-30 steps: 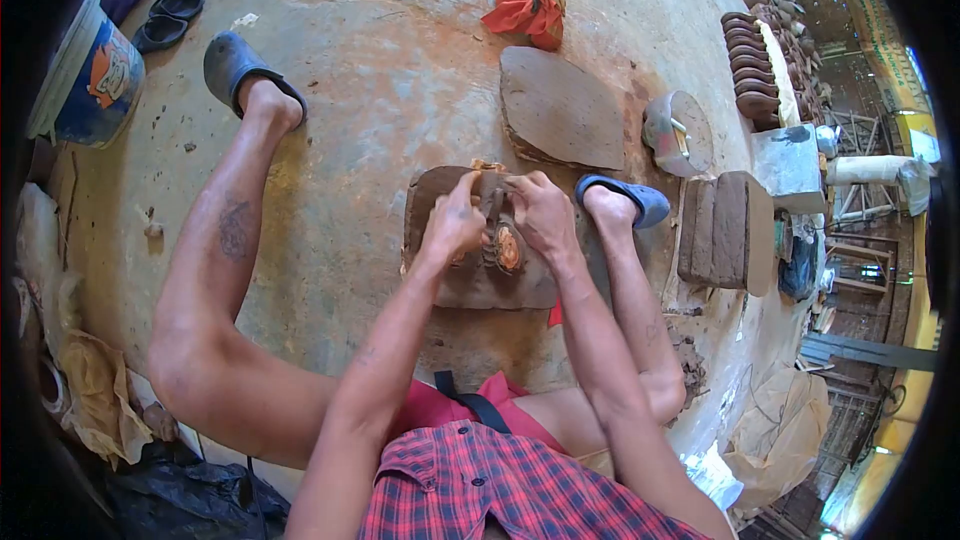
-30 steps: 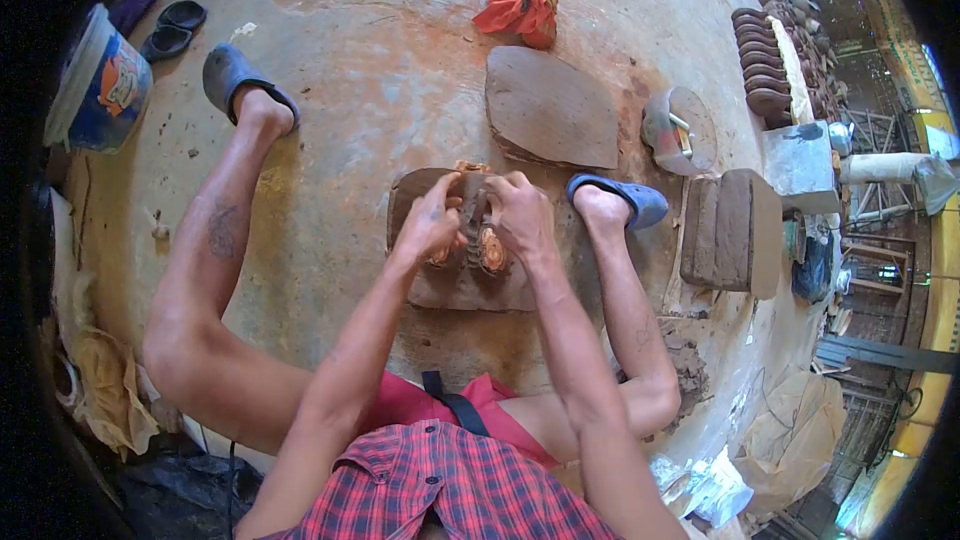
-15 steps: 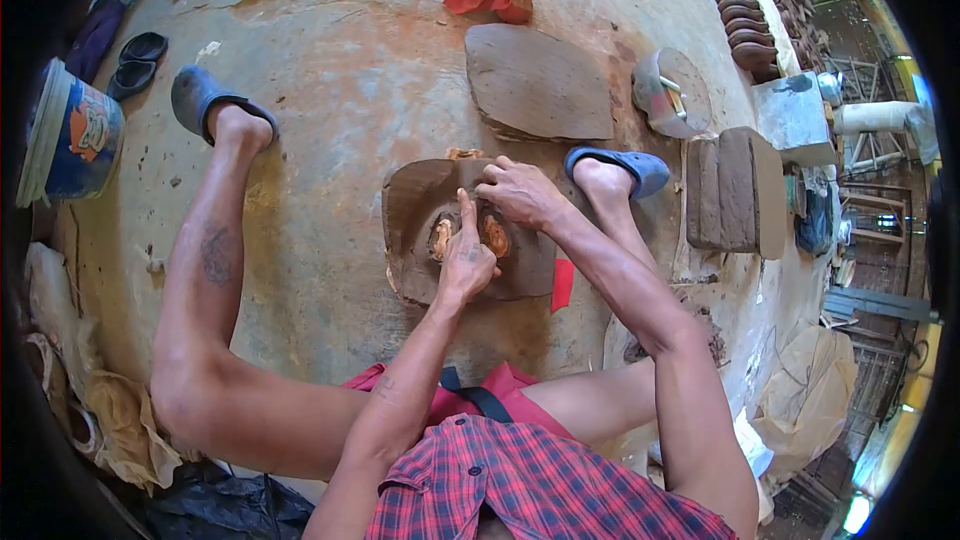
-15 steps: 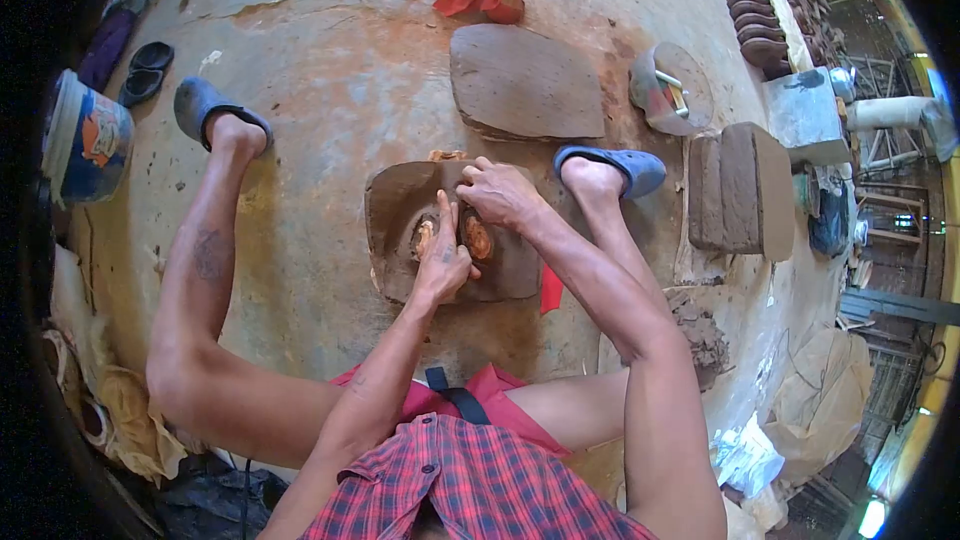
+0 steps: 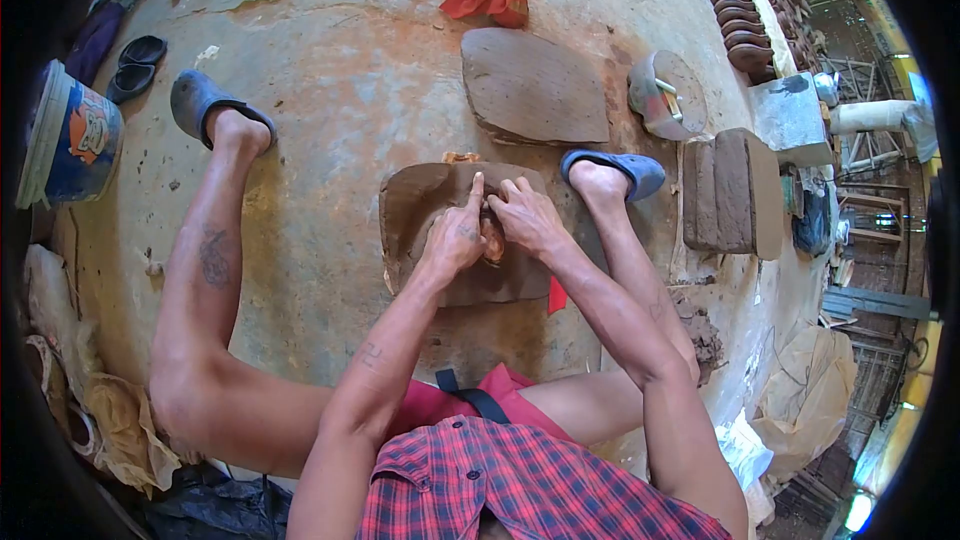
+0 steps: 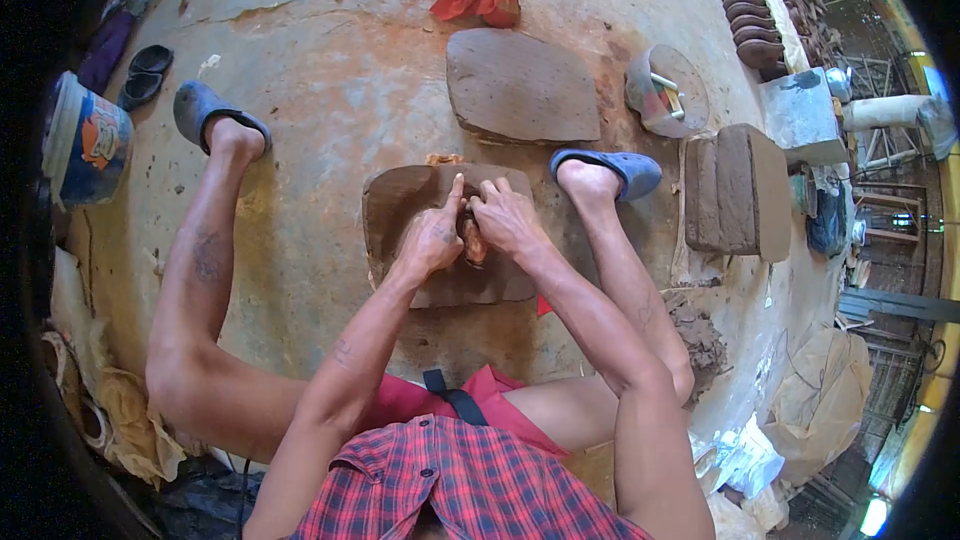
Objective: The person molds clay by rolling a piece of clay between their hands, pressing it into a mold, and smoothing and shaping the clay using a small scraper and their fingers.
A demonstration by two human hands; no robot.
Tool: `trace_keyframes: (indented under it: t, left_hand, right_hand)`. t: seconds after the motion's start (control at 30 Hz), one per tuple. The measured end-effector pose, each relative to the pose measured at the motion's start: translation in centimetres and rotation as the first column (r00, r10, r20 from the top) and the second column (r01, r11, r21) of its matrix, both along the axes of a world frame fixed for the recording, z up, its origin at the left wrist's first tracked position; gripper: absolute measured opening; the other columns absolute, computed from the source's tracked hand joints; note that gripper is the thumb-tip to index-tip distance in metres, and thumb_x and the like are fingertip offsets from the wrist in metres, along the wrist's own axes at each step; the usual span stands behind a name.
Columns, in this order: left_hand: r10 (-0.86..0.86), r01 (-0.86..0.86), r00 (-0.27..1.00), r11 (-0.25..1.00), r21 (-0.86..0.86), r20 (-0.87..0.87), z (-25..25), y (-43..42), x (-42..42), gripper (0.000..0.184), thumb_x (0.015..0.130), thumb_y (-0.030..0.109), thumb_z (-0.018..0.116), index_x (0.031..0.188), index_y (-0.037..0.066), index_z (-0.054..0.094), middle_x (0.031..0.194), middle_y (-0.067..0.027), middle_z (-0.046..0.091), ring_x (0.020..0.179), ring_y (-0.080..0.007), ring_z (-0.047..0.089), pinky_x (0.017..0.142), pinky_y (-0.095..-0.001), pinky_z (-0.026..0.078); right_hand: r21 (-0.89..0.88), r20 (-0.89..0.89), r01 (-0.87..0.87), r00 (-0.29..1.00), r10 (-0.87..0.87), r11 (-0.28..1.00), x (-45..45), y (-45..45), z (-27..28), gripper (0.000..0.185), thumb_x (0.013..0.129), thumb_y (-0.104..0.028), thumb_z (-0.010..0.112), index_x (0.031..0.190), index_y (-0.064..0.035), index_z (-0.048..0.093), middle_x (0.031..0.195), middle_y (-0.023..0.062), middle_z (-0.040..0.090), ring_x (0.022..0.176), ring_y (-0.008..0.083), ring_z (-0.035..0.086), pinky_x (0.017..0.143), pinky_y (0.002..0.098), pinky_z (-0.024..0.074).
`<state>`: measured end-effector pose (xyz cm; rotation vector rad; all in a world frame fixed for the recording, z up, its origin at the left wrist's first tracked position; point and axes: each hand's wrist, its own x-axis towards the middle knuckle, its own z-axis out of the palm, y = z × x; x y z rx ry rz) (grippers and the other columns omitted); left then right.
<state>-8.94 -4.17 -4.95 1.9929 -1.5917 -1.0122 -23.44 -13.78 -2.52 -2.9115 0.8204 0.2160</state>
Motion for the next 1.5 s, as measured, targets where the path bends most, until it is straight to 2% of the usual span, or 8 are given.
trace_keyframes:
  t: [0.4,0.5,0.57,0.7,0.83,0.9,1.0,1.5]
  left_hand:
    - [-0.125,0.139,0.99,0.951,-0.275,0.068,-2.4,-1.1,1.0,0.095,0.079,0.013,0.071,0.163,0.013,0.026,0.095,-0.0246,0.073,0.084,-0.0467,0.071,0.075,-0.0554,0.057]
    - [-0.126,0.125,0.99,0.992,0.013,0.062,0.8,-1.4,0.5,0.095,0.077,0.004,0.067,0.163,0.013,0.026,0.111,-0.0274,0.072,0.092,-0.0445,0.071,0.08,-0.053,0.058]
    - [-0.122,0.123,0.991,0.992,-0.019,0.05,-0.4,-1.5,0.1,0.091,0.079,0.005,0.067,0.162,0.012,0.028,0.113,-0.0259,0.072,0.092,-0.0449,0.071,0.081,-0.0538,0.058]
    - [-0.233,0.231,0.973,0.963,-0.139,0.009,0.1,-2.0,0.9,0.089,0.083,0.009,0.067,0.163,0.017,0.028,0.107,-0.0279,0.072,0.091,-0.0444,0.072,0.078,-0.0534,0.058]
    - [-0.321,0.317,0.943,0.947,0.056,0.086,1.7,-2.2,1.1,0.089,0.082,0.011,0.069,0.162,0.024,0.032,0.105,-0.0228,0.074,0.088,-0.0438,0.072,0.076,-0.0544,0.057]
    - [-0.234,0.235,0.972,0.957,-0.169,0.023,0.1,-1.4,0.5,0.088,0.082,0.012,0.07,0.161,0.026,0.034,0.097,-0.0243,0.074,0.086,-0.0444,0.071,0.073,-0.0547,0.056]
    - [-0.325,0.335,0.941,0.934,-0.128,0.091,0.8,-1.9,-0.5,0.089,0.08,0.019,0.073,0.16,0.027,0.035,0.094,-0.0222,0.074,0.082,-0.0426,0.072,0.071,-0.0535,0.056]
    - [-0.474,0.49,0.871,0.857,-0.16,0.13,-0.6,-1.7,-1.5,0.083,0.079,0.022,0.074,0.155,0.026,0.042,0.087,-0.0193,0.074,0.075,-0.0413,0.071,0.064,-0.0535,0.055]
  right_hand:
    - [0.103,0.047,0.217,0.974,-0.222,0.971,-1.3,1.8,0.7,0.023,0.088,-0.01,0.063,0.109,-0.0084,0.073,0.106,0.0097,0.063,0.106,0.0301,0.06,0.084,0.0434,0.0579]
    - [0.083,0.172,0.267,0.945,-0.278,0.96,-2.1,2.9,-0.6,0.022,0.088,-0.01,0.062,0.106,-0.0084,0.074,0.106,0.0096,0.062,0.106,0.0304,0.06,0.084,0.0438,0.0579]
    - [0.073,0.143,0.282,0.946,-0.29,0.957,-2.5,3.3,-0.9,0.021,0.089,-0.011,0.063,0.107,-0.0085,0.074,0.106,0.0096,0.062,0.106,0.0304,0.06,0.083,0.044,0.0579]
    - [0.075,0.105,0.294,0.948,-0.3,0.953,-2.6,3.0,-0.5,0.019,0.092,-0.016,0.064,0.106,-0.0086,0.074,0.104,0.0096,0.063,0.104,0.03,0.06,0.081,0.0444,0.0579]
    - [0.033,0.186,0.325,0.927,-0.326,0.945,-2.8,3.4,-0.5,0.015,0.093,-0.019,0.066,0.098,-0.009,0.075,0.096,0.0087,0.064,0.101,0.0296,0.061,0.079,0.0443,0.058]
    - [0.054,0.202,0.347,0.914,-0.351,0.936,-3.4,4.4,-1.5,0.014,0.092,-0.018,0.066,0.097,-0.0089,0.075,0.095,0.0092,0.065,0.101,0.0301,0.061,0.079,0.0447,0.0577]
    - [0.029,0.272,0.353,0.897,-0.347,0.935,-4.0,4.0,-1.6,0.012,0.09,-0.017,0.068,0.093,-0.0086,0.075,0.093,0.0104,0.065,0.101,0.0311,0.06,0.079,0.0455,0.0572]
    - [0.065,0.136,0.428,0.891,-0.433,0.901,-4.6,6.9,-1.1,0.016,0.091,-0.014,0.065,0.088,-0.0008,0.074,0.113,0.0117,0.061,0.11,0.0337,0.059,0.084,0.0487,0.0563]
